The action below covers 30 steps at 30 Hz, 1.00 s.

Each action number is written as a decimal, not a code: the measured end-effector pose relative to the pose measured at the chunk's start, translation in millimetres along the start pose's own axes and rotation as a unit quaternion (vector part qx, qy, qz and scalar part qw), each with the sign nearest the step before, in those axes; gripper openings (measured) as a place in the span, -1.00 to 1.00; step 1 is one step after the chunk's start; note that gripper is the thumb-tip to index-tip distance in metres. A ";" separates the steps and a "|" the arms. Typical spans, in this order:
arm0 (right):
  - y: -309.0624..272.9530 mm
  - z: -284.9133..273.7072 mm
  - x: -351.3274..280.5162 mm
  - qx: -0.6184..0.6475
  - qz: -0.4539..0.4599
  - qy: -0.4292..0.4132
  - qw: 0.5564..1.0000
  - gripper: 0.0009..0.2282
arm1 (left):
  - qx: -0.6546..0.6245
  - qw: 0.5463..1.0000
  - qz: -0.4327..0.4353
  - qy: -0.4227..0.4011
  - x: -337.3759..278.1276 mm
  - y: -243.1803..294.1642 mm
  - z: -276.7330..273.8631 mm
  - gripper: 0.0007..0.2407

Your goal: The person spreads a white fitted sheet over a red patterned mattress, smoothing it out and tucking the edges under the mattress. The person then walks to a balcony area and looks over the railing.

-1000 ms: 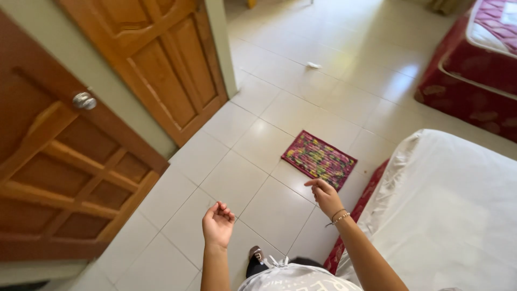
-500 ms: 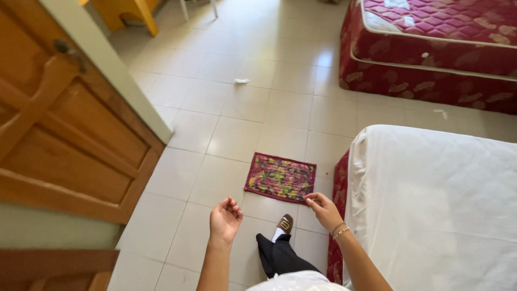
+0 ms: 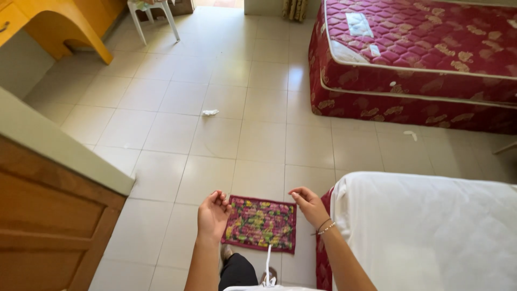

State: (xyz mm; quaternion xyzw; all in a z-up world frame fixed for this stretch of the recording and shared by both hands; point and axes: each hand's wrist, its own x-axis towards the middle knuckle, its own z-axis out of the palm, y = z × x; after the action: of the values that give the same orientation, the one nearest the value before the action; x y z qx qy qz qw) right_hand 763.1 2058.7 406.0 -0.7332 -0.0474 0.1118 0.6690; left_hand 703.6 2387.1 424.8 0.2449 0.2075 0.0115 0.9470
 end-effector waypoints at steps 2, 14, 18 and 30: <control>-25.7 4.0 38.1 -0.015 -0.001 -0.004 1.000 -0.80 | 0.079 0.996 0.044 0.017 33.7 0.7 13.3 -0.91; -100.8 27.6 402.7 -0.025 -0.063 0.002 0.998 -0.82 | 0.411 0.885 0.218 -0.011 370.1 100.9 113.6 -0.89; -126.4 35.6 491.7 0.000 -0.013 0.005 1.000 -0.81 | 0.438 0.880 0.184 -0.015 434.5 167.9 201.9 -0.88; -106.9 -41.7 733.4 0.135 0.134 0.099 0.977 -0.81 | 0.423 0.894 0.146 0.006 710.7 226.5 262.3 -0.87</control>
State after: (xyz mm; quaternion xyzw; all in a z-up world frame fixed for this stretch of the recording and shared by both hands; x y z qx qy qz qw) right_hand 1492.9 2189.7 441.6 -0.6430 0.1333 0.1324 0.7424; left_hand 1475.6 2553.6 463.8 0.6498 0.1606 0.0625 0.7404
